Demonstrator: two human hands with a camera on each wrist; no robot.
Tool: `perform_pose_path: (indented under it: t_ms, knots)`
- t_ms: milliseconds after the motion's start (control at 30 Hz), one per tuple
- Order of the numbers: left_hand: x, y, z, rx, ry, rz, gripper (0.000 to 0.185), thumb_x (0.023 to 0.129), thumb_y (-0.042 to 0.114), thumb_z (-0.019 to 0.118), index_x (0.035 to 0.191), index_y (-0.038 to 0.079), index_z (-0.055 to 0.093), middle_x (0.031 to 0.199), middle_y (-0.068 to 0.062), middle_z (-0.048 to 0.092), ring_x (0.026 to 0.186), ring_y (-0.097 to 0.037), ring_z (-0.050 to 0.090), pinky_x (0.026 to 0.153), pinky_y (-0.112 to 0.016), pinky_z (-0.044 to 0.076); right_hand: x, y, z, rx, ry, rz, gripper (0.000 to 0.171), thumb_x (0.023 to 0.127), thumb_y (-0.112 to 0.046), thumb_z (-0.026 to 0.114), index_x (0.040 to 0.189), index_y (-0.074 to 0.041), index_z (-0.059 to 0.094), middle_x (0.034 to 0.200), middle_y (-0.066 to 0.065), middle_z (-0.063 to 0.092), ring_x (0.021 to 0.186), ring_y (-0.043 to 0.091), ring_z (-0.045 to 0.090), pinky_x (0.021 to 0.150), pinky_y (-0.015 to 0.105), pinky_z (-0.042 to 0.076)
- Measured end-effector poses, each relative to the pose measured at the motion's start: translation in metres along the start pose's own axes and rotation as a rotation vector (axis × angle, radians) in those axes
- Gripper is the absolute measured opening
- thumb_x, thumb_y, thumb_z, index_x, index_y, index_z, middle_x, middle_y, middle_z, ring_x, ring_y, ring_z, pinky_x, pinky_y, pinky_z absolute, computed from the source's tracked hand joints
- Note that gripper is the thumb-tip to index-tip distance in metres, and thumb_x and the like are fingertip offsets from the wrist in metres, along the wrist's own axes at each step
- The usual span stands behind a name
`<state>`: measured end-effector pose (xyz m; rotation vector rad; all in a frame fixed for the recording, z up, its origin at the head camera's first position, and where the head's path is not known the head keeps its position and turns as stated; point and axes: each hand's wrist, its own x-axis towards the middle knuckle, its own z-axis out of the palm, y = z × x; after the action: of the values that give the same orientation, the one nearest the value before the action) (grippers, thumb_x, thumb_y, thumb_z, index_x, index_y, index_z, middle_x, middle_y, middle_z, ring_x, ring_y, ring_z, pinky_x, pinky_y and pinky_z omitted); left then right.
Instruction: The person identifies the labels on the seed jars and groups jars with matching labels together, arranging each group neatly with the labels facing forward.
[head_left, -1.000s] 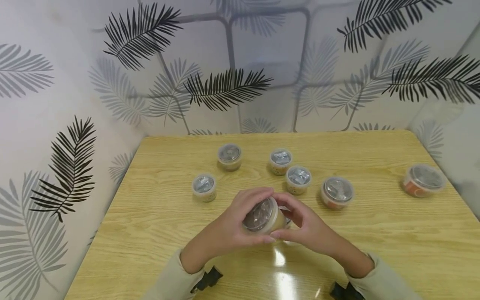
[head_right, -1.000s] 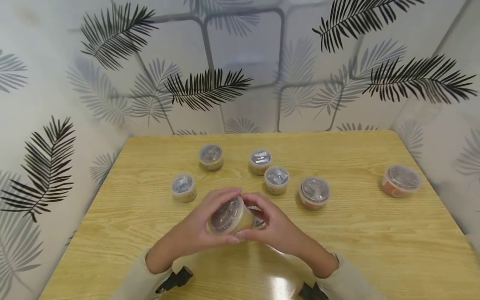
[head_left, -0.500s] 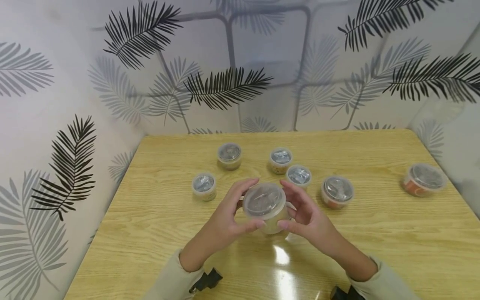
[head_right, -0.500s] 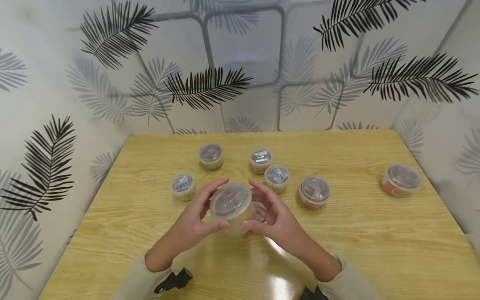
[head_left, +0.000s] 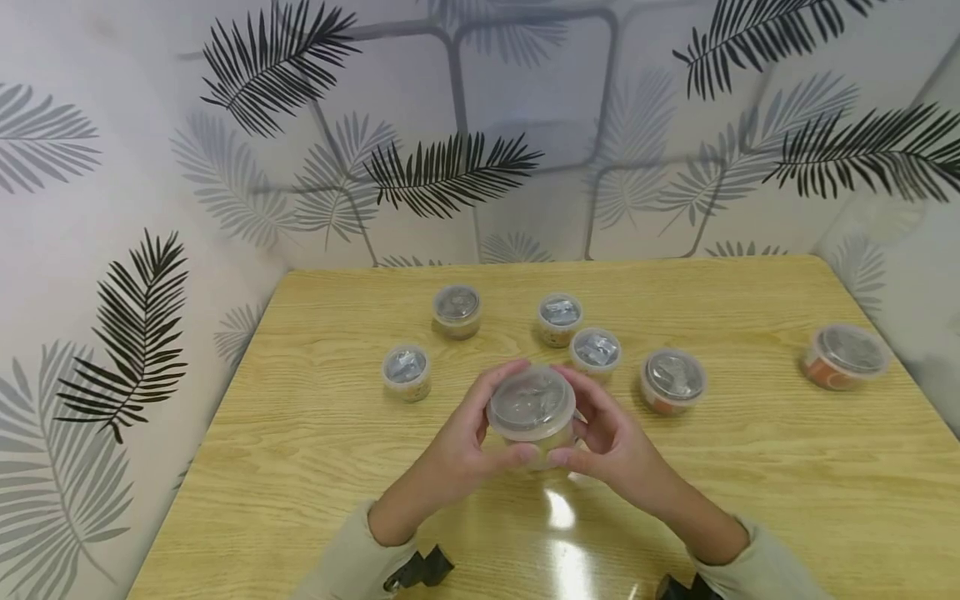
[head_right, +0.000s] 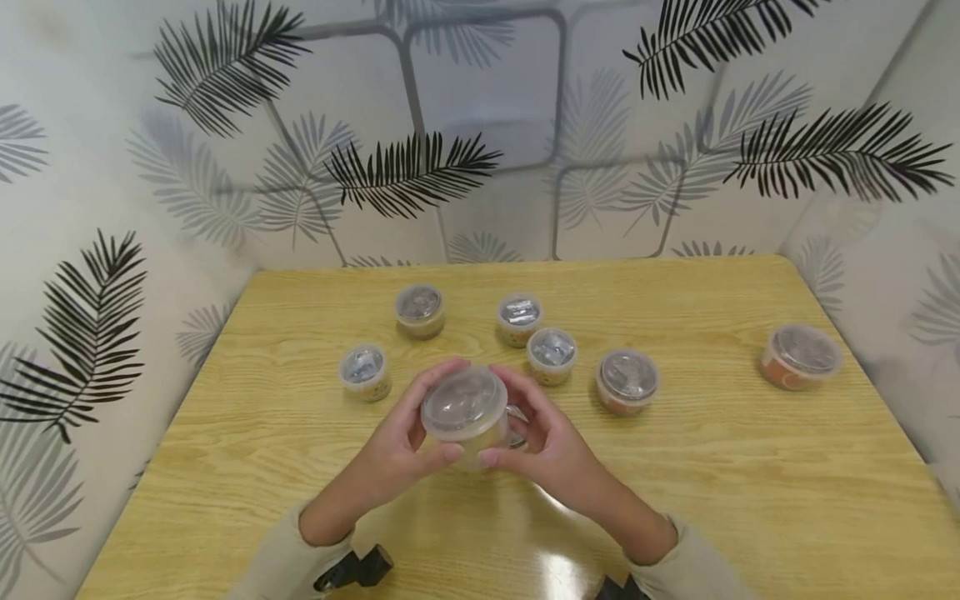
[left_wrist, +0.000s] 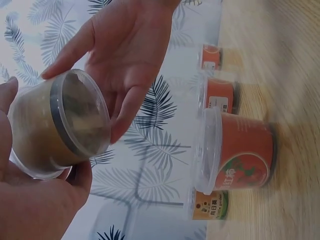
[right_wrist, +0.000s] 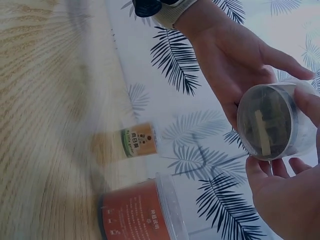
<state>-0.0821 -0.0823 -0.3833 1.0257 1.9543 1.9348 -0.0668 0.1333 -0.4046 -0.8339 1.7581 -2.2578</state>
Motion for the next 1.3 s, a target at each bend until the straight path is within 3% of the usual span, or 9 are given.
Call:
perform_pose_path:
  t_ms: [100, 333, 467, 600, 733, 1067, 1300]
  knots:
    - [0.001, -0.004, 0.002, 0.017, -0.005, 0.007, 0.077, 0.085, 0.035, 0.068, 0.145, 0.018, 0.023, 0.143, -0.002, 0.03, 0.129, -0.021, 0.033, 0.106, -0.038, 0.029, 0.0, 0.003, 0.001, -0.039, -0.016, 0.003, 0.082, 0.08, 0.009, 0.067, 0.145, -0.001, 0.019, 0.142, 0.017, 0.03, 0.128, 0.026, 0.036, 0.103, 0.03, 0.034]
    - [0.001, 0.024, 0.004, 0.053, 0.025, -0.015, 0.083, 0.084, 0.039, 0.067, 0.143, 0.001, 0.022, 0.141, -0.015, 0.032, 0.127, -0.025, 0.035, 0.106, -0.042, 0.028, -0.001, 0.002, 0.002, -0.057, -0.015, -0.006, 0.08, 0.081, 0.01, 0.064, 0.146, -0.002, 0.019, 0.144, 0.017, 0.029, 0.13, 0.026, 0.033, 0.105, 0.03, 0.031]
    - [0.0, 0.014, 0.002, 0.073, 0.069, -0.048, 0.087, 0.082, 0.041, 0.068, 0.144, 0.003, 0.021, 0.142, -0.009, 0.033, 0.127, -0.023, 0.035, 0.106, -0.042, 0.029, -0.002, 0.0, 0.001, -0.018, 0.032, -0.026, 0.078, 0.081, 0.013, 0.063, 0.145, 0.002, 0.02, 0.146, 0.016, 0.027, 0.133, 0.025, 0.029, 0.106, 0.031, 0.029]
    - [-0.001, -0.002, -0.002, 0.041, 0.126, -0.075, 0.081, 0.081, 0.033, 0.071, 0.144, 0.01, 0.025, 0.142, -0.004, 0.033, 0.124, -0.021, 0.039, 0.102, -0.037, 0.035, -0.003, -0.002, 0.0, 0.011, 0.076, -0.049, 0.075, 0.08, 0.014, 0.063, 0.143, 0.003, 0.023, 0.145, 0.016, 0.029, 0.132, 0.025, 0.03, 0.106, 0.033, 0.029]
    - [-0.002, -0.013, -0.005, -0.01, 0.171, -0.076, 0.074, 0.083, 0.023, 0.071, 0.142, 0.009, 0.029, 0.141, -0.005, 0.033, 0.121, -0.023, 0.042, 0.099, -0.034, 0.039, -0.004, -0.002, -0.001, 0.026, 0.087, -0.083, 0.072, 0.082, 0.013, 0.062, 0.142, 0.007, 0.023, 0.145, 0.016, 0.03, 0.132, 0.026, 0.03, 0.107, 0.035, 0.028]
    - [0.0, -0.013, -0.006, -0.001, 0.237, -0.079, 0.057, 0.086, 0.01, 0.066, 0.135, 0.002, 0.038, 0.132, -0.011, 0.043, 0.112, -0.025, 0.048, 0.096, -0.038, 0.042, -0.004, 0.002, -0.003, 0.032, 0.092, -0.146, 0.067, 0.083, 0.017, 0.058, 0.14, 0.008, 0.025, 0.142, 0.018, 0.032, 0.131, 0.028, 0.031, 0.106, 0.038, 0.029]
    - [0.0, -0.01, -0.003, -0.034, 0.245, -0.094, 0.054, 0.087, 0.007, 0.065, 0.135, 0.002, 0.039, 0.129, -0.012, 0.045, 0.111, -0.024, 0.048, 0.095, -0.035, 0.043, -0.005, 0.003, -0.003, 0.037, 0.116, -0.117, 0.067, 0.083, 0.017, 0.057, 0.141, 0.007, 0.025, 0.14, 0.017, 0.034, 0.129, 0.026, 0.034, 0.105, 0.037, 0.031]
